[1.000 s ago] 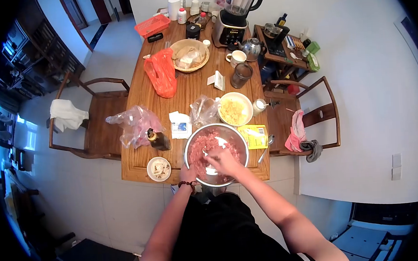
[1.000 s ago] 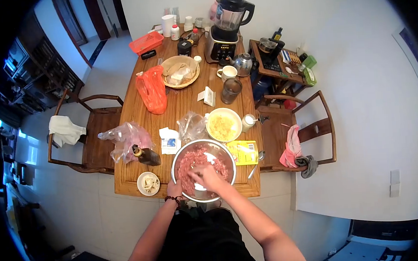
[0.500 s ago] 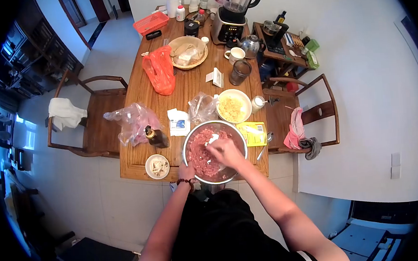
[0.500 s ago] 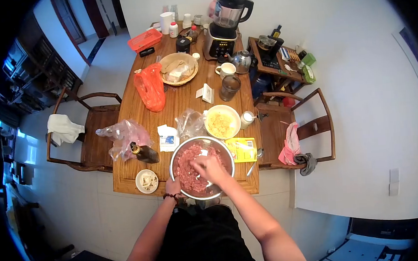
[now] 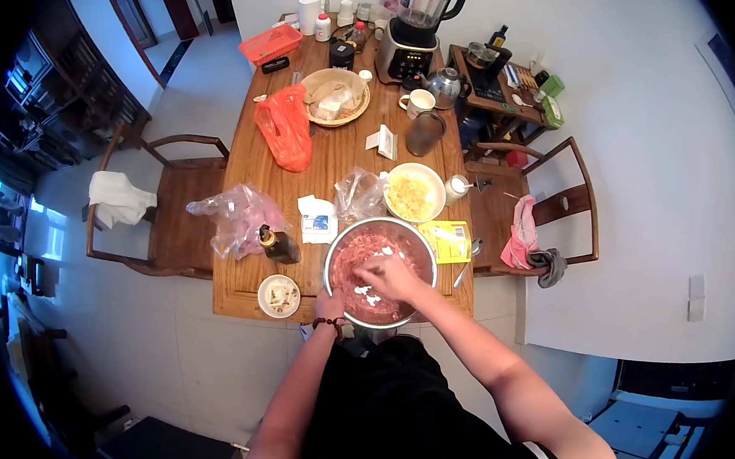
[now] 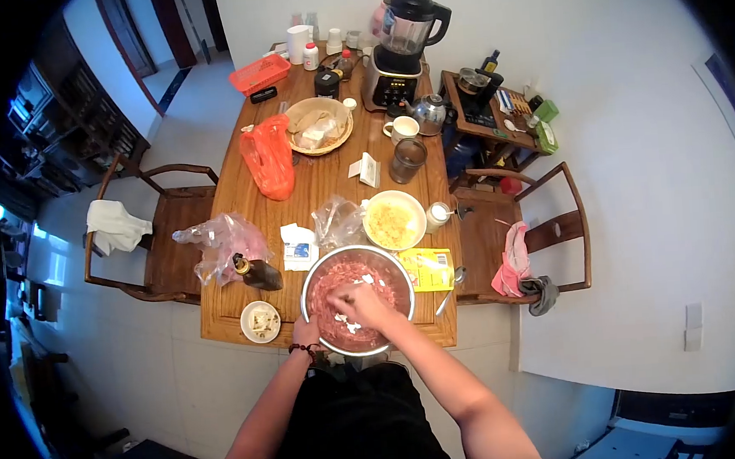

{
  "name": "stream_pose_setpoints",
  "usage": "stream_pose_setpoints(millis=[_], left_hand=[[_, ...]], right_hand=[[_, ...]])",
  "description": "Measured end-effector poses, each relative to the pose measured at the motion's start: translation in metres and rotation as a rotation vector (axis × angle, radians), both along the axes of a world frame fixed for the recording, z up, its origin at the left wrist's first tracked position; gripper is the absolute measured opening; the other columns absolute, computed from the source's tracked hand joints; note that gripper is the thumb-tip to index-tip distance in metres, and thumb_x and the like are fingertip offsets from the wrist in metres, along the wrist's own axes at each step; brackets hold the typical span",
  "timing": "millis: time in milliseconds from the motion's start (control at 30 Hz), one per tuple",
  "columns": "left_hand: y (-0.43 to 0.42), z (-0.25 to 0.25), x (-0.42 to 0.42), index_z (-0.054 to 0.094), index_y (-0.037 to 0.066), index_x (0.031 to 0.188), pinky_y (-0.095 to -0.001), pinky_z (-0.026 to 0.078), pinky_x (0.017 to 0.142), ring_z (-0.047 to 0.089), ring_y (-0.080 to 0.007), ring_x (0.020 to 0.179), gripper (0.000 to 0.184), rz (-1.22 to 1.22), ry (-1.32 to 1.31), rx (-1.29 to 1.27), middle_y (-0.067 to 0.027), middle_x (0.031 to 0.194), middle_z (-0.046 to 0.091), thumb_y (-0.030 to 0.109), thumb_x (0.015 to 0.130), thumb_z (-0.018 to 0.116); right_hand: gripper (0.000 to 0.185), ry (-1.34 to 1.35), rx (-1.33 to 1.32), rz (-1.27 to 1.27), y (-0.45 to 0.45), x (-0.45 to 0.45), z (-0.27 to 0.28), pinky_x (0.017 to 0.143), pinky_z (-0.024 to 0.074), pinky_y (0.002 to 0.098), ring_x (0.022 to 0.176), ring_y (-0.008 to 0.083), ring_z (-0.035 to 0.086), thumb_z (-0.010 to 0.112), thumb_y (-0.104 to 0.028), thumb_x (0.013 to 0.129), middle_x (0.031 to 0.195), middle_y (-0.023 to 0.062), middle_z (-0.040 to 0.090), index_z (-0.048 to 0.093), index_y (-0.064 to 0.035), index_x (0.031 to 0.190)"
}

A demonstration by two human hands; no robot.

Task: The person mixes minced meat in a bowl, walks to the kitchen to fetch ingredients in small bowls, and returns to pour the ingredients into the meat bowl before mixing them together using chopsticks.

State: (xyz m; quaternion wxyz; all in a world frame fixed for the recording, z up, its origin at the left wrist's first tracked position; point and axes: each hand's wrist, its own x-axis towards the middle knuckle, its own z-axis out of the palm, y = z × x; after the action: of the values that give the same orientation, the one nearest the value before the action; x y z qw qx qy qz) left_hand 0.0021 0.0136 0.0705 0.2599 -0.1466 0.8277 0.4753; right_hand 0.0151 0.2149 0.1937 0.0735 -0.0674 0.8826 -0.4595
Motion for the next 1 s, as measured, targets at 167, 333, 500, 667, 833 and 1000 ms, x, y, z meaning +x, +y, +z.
stream_pose_setpoints(millis=[167, 333, 500, 667, 833, 1000], left_hand=[[0.007, 0.021, 0.002, 0.071, 0.004, 0.119, -0.0422, 0.056, 0.082, 0.074, -0.0330, 0.096, 0.037, 0.137, -0.069, 0.108, -0.0215, 0.100, 0.075, 0.027, 0.093, 0.059], [0.002, -0.025, 0.004, 0.069, 0.006, 0.121, -0.0468, 0.056, 0.083, 0.072, -0.0386, 0.097, 0.035, 0.035, 0.047, 0.049, -0.0225, 0.104, 0.074, 0.022, 0.092, 0.059], [0.005, -0.021, 0.006, 0.070, 0.003, 0.116, -0.0442, 0.055, 0.083, 0.072, -0.0370, 0.096, 0.033, 0.124, -0.051, 0.186, -0.0212, 0.098, 0.074, 0.023, 0.093, 0.058], [0.002, -0.043, 0.007, 0.070, 0.002, 0.114, -0.0438, 0.054, 0.083, 0.073, -0.0345, 0.095, 0.034, 0.116, -0.031, 0.185, -0.0199, 0.097, 0.075, 0.024, 0.093, 0.057], [0.006, -0.033, 0.006, 0.070, 0.001, 0.114, -0.0448, 0.054, 0.083, 0.072, -0.0367, 0.095, 0.033, 0.112, 0.018, 0.206, -0.0214, 0.097, 0.074, 0.023, 0.093, 0.056], [0.005, -0.037, 0.005, 0.070, 0.001, 0.113, -0.0448, 0.054, 0.083, 0.072, -0.0377, 0.095, 0.033, 0.122, 0.029, 0.190, -0.0221, 0.097, 0.074, 0.023, 0.092, 0.058]], right_hand=[[0.012, 0.289, 0.114, -0.334, 0.042, -0.001, -0.012, 0.076, 0.0594, 0.0386, 0.084, 0.0341, 0.074, 0.072, -0.010, 0.093, 0.094, 0.0198, 0.075, 0.076, 0.0014, 0.096], [0.014, -0.005, 0.186, -0.125, 0.051, 0.044, 0.006, 0.078, 0.0596, 0.0401, 0.085, 0.0344, 0.074, 0.072, -0.013, 0.093, 0.096, 0.0202, 0.075, 0.077, 0.0002, 0.094], [0.014, 0.211, 0.030, -0.016, -0.006, 0.003, -0.009, 0.079, 0.0597, 0.0402, 0.083, 0.0334, 0.074, 0.072, -0.013, 0.094, 0.097, 0.0199, 0.075, 0.077, 0.0008, 0.096], [0.017, 0.259, 0.140, -0.337, 0.043, -0.008, -0.006, 0.082, 0.0593, 0.0409, 0.091, 0.0362, 0.073, 0.070, -0.014, 0.095, 0.104, 0.0197, 0.075, 0.077, -0.0006, 0.101], [0.017, -0.022, 0.190, -0.273, 0.066, 0.043, 0.010, 0.081, 0.0603, 0.0414, 0.086, 0.0356, 0.075, 0.069, -0.016, 0.096, 0.098, 0.0207, 0.076, 0.078, -0.0016, 0.100], [0.016, 0.223, -0.056, -0.087, 0.007, 0.021, -0.006, 0.080, 0.0596, 0.0389, 0.087, 0.0324, 0.074, 0.070, -0.012, 0.095, 0.099, 0.0186, 0.076, 0.076, 0.0019, 0.100]])
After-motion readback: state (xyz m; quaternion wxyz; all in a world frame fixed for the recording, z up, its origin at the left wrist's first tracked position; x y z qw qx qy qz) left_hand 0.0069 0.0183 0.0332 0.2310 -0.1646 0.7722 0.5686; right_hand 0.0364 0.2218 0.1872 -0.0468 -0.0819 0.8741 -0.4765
